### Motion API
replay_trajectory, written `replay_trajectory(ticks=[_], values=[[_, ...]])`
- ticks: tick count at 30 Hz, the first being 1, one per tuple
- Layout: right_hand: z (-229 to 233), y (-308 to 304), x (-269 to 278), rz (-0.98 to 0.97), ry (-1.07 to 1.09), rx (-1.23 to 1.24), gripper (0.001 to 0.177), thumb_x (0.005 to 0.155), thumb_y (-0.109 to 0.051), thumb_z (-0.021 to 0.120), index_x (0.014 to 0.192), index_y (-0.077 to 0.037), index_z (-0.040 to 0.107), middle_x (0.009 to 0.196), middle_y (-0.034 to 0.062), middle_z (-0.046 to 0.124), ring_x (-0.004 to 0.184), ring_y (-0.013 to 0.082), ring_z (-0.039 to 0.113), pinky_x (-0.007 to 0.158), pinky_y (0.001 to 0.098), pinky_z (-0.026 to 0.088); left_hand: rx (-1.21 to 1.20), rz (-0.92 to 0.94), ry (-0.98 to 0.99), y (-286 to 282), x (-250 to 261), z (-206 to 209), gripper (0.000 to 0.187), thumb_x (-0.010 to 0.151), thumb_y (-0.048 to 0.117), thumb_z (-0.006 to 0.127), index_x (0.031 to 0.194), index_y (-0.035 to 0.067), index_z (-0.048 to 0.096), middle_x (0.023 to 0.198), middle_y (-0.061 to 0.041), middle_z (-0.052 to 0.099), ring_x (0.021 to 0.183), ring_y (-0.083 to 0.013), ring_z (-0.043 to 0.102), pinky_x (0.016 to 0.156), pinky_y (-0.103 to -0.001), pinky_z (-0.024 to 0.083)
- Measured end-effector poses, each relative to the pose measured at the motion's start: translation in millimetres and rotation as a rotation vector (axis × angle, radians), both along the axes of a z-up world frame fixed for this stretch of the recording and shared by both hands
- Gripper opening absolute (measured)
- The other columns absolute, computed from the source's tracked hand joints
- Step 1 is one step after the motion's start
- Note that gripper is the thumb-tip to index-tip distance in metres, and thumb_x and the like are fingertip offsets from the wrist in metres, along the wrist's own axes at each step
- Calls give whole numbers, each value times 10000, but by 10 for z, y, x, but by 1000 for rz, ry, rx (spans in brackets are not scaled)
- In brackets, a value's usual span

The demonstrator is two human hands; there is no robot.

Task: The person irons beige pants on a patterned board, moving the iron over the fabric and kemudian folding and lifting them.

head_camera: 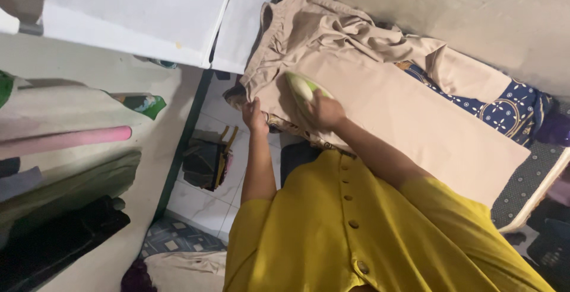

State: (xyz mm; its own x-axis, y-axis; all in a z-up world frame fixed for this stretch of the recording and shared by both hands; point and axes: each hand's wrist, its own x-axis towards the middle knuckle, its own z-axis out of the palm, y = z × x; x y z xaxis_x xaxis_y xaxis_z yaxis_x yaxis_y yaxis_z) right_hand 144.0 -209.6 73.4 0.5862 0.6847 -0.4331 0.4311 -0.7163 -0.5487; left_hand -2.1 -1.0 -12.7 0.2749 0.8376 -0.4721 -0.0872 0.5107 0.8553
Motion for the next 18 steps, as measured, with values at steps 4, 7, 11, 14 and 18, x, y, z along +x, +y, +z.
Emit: replay_trajectory(ticks=[4,7,11,14,18], values=[[265,253,270,-29,23,-7,613,1013,-507,513,1386,-23,469,1014,263,722,947,455,690,845,547,529,8,26,8,-12,96,-17,274,913,162,795,1054,68,581,834,-5,546,581,-88,420,457,-267,330],[529,80,184,40,44,15,683,943,-548,565,1431,-82,458,1036,252,716,947,449,692,842,529,540,-26,-2,45,8,79,-30,204,928,175,732,1090,90,643,878,24,602,625,-63,499,495,-260,407],[649,-203,24,205,108,-43,732,914,-575,593,1497,-168,417,1069,242,711,984,427,691,888,507,532,-307,-155,132,-30,-36,-42,218,963,228,714,1108,105,608,763,4,501,561,-93,473,473,-261,418],[471,-215,-17,236,44,-40,645,920,-503,598,1471,-186,491,1082,213,736,1011,408,700,905,508,532,-239,-211,201,-112,-91,-37,222,963,200,690,1084,24,628,843,-32,664,656,-142,647,538,-279,490],[404,-268,-30,172,24,-60,567,913,-373,572,1469,-269,538,1095,194,743,1018,388,708,904,500,540,13,-153,302,-142,-4,-31,266,961,167,685,994,-97,686,850,-121,731,687,-211,700,600,-346,582]])
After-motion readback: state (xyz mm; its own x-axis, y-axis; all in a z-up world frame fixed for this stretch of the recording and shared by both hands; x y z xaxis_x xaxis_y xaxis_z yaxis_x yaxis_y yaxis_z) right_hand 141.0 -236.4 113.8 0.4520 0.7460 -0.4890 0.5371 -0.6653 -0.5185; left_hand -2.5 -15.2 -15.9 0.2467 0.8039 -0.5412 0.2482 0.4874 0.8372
